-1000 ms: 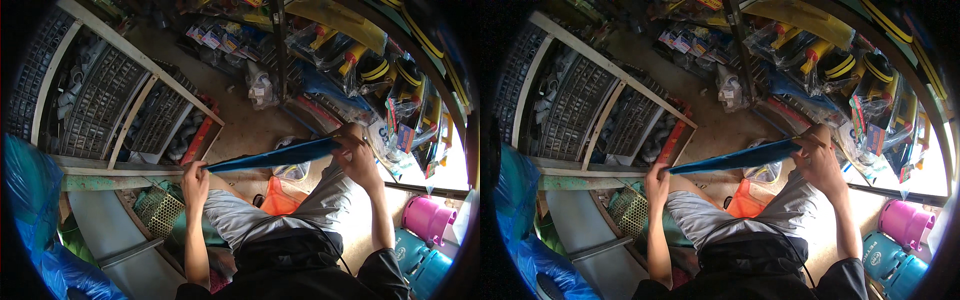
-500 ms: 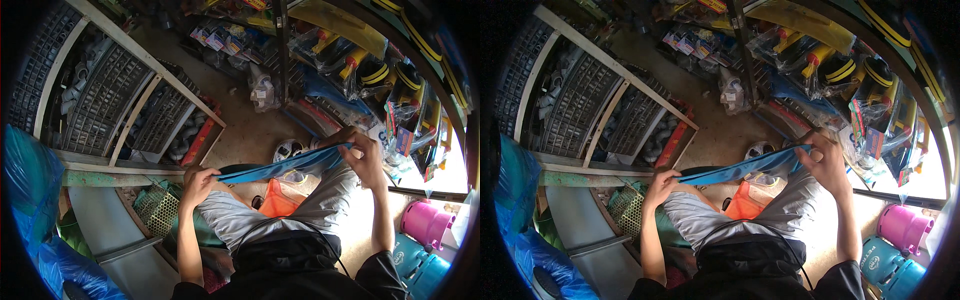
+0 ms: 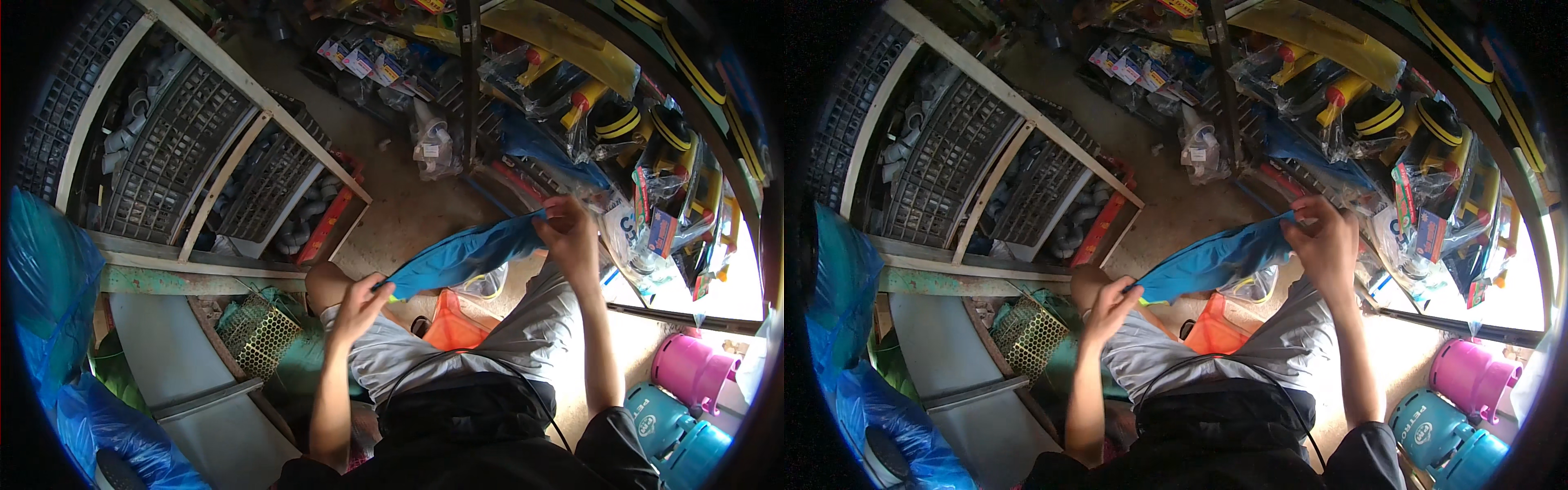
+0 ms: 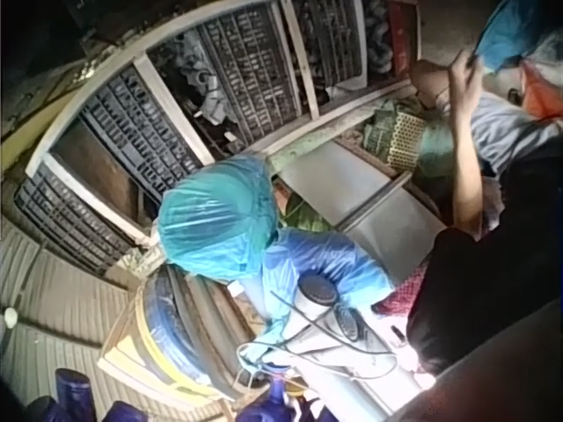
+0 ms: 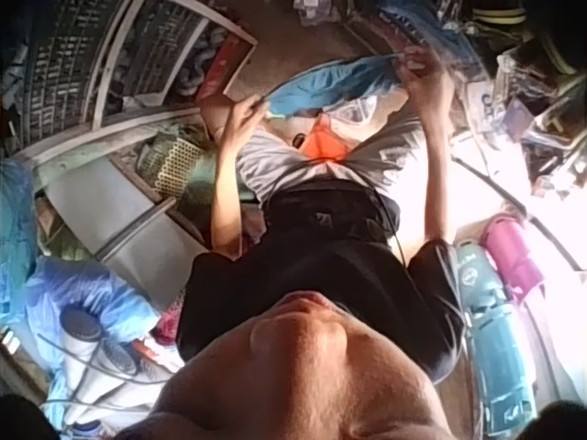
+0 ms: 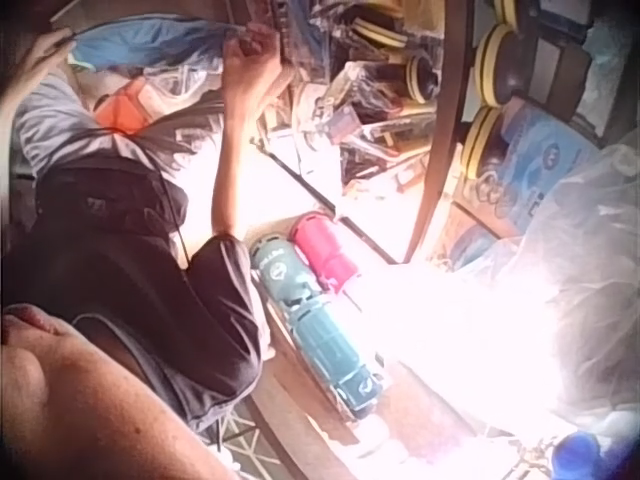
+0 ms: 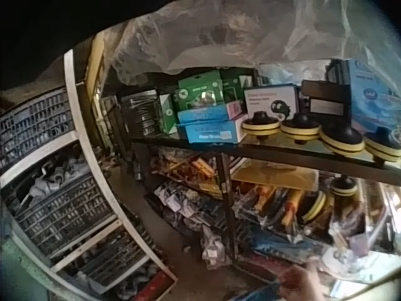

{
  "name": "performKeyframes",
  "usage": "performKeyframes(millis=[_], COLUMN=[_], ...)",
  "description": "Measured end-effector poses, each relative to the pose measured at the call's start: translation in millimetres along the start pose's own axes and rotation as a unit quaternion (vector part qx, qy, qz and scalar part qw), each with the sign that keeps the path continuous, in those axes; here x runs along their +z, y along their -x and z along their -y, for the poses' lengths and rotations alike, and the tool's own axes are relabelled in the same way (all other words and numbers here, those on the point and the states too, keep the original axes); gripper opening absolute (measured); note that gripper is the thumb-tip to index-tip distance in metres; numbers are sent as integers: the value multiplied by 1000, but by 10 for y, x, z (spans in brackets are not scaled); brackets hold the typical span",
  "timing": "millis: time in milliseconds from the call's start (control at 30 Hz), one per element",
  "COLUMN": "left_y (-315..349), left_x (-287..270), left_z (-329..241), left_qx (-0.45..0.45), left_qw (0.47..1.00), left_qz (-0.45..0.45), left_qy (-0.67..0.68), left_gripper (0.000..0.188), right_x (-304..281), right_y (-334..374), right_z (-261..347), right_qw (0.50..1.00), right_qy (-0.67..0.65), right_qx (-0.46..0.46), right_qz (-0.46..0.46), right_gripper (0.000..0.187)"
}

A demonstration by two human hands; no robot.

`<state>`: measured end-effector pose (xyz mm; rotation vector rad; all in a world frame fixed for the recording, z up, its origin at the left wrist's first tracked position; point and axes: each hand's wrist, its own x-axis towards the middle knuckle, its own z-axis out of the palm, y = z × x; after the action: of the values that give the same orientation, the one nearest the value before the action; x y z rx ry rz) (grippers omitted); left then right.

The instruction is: Attach buffing pads and prepare equipment in a tool storage area.

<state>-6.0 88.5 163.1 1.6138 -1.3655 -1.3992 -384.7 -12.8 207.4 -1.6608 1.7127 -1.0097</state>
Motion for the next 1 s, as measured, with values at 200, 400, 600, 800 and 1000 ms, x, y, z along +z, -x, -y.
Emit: performKeyframes(millis=[200,400,600,800,1000], left_y=[-54,-35,121,224,261], left_x=[665,960,796,663,419], left_z=[77,-109,-273,-525,-1005], left_qx=[-6,-31,-28,4,138], left_qw=[950,958,967,989,983], left_qz=[-69,-102,-92,10,73], left_qy=[306,266,237,151,-101], left_gripper=[32,37,36,34,32], right_x=[551,894,777,522,526], right_y=[216,795,1061,489,310], right_z=[6,447,505,342,300], right_qw=[975,966,933,914,867], right_qy=[-177,-159,-192,-239,-113], right_qx=[103,-74,-113,-87,-232], right_qz=[84,189,284,317,426], right_gripper=[35,33,57,63,55])
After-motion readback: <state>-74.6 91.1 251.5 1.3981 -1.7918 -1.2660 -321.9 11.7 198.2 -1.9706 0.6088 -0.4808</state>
